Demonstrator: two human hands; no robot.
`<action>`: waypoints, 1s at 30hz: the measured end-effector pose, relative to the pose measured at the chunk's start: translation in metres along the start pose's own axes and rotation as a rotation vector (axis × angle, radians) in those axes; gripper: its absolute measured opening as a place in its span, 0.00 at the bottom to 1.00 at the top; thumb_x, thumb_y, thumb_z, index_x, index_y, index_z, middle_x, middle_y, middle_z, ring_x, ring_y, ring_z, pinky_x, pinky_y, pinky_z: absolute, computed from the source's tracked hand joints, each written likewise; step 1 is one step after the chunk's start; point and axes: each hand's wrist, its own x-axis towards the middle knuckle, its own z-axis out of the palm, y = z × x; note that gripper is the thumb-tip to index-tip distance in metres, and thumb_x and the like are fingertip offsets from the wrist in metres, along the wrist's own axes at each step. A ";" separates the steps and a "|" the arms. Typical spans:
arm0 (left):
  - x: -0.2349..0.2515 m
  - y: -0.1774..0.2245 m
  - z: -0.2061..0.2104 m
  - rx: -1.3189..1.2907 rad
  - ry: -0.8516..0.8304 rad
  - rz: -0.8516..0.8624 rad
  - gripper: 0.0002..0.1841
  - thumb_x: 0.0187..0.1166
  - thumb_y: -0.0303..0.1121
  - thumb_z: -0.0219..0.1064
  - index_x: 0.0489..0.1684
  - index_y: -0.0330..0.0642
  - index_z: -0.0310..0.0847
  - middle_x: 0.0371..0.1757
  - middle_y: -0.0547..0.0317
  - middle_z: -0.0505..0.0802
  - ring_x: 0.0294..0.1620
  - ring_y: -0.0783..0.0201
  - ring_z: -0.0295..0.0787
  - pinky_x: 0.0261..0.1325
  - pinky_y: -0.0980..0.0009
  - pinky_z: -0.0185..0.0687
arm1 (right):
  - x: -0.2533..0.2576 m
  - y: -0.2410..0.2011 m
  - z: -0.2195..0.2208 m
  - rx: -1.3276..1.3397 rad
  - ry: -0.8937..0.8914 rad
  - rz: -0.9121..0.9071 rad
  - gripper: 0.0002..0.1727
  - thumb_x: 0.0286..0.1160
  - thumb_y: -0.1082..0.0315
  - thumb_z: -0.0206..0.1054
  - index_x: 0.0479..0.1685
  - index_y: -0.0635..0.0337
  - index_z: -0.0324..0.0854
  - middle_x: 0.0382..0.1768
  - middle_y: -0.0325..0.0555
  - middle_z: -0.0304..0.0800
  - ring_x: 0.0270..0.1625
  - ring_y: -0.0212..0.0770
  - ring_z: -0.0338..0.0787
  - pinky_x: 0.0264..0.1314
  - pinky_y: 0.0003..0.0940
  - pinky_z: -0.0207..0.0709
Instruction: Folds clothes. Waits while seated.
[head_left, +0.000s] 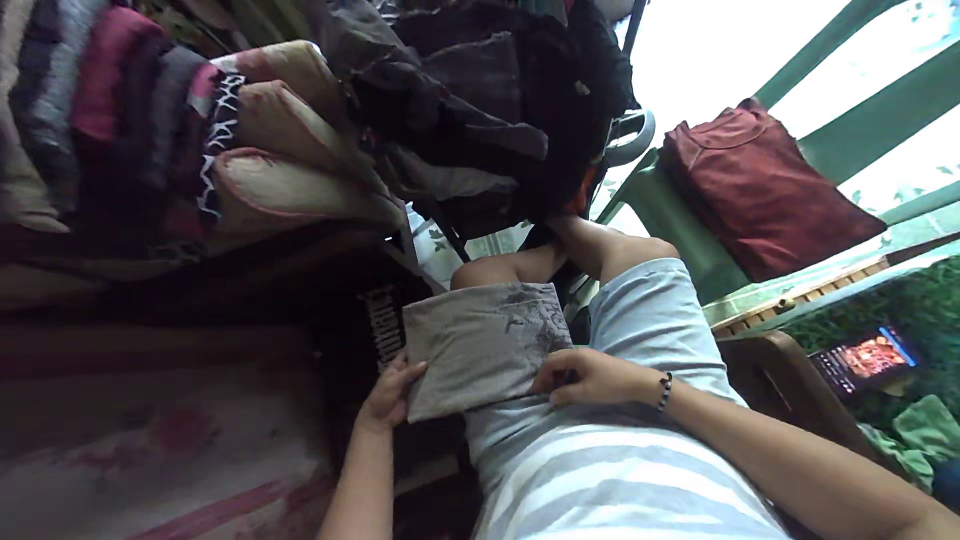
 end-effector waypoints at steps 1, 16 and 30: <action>0.001 -0.004 -0.001 0.013 -0.004 -0.003 0.28 0.83 0.23 0.52 0.84 0.40 0.54 0.57 0.59 0.92 0.52 0.68 0.94 0.55 0.67 0.93 | 0.000 -0.001 -0.001 0.042 0.023 0.015 0.14 0.77 0.69 0.71 0.57 0.65 0.86 0.47 0.47 0.90 0.47 0.31 0.88 0.55 0.29 0.82; 0.004 0.004 0.016 0.509 0.430 0.205 0.46 0.70 0.23 0.69 0.94 0.40 0.47 0.85 0.33 0.67 0.78 0.44 0.73 0.72 0.51 0.78 | 0.023 0.019 -0.024 0.781 0.520 0.515 0.35 0.81 0.56 0.68 0.86 0.55 0.63 0.66 0.55 0.83 0.62 0.47 0.87 0.63 0.47 0.82; -0.011 0.021 0.057 0.373 0.259 0.024 0.17 0.94 0.43 0.51 0.68 0.40 0.70 0.23 0.60 0.83 0.17 0.67 0.82 0.21 0.71 0.82 | 0.027 -0.039 -0.037 0.916 0.418 0.197 0.10 0.74 0.76 0.62 0.52 0.59 0.76 0.35 0.44 0.92 0.37 0.36 0.93 0.43 0.35 0.89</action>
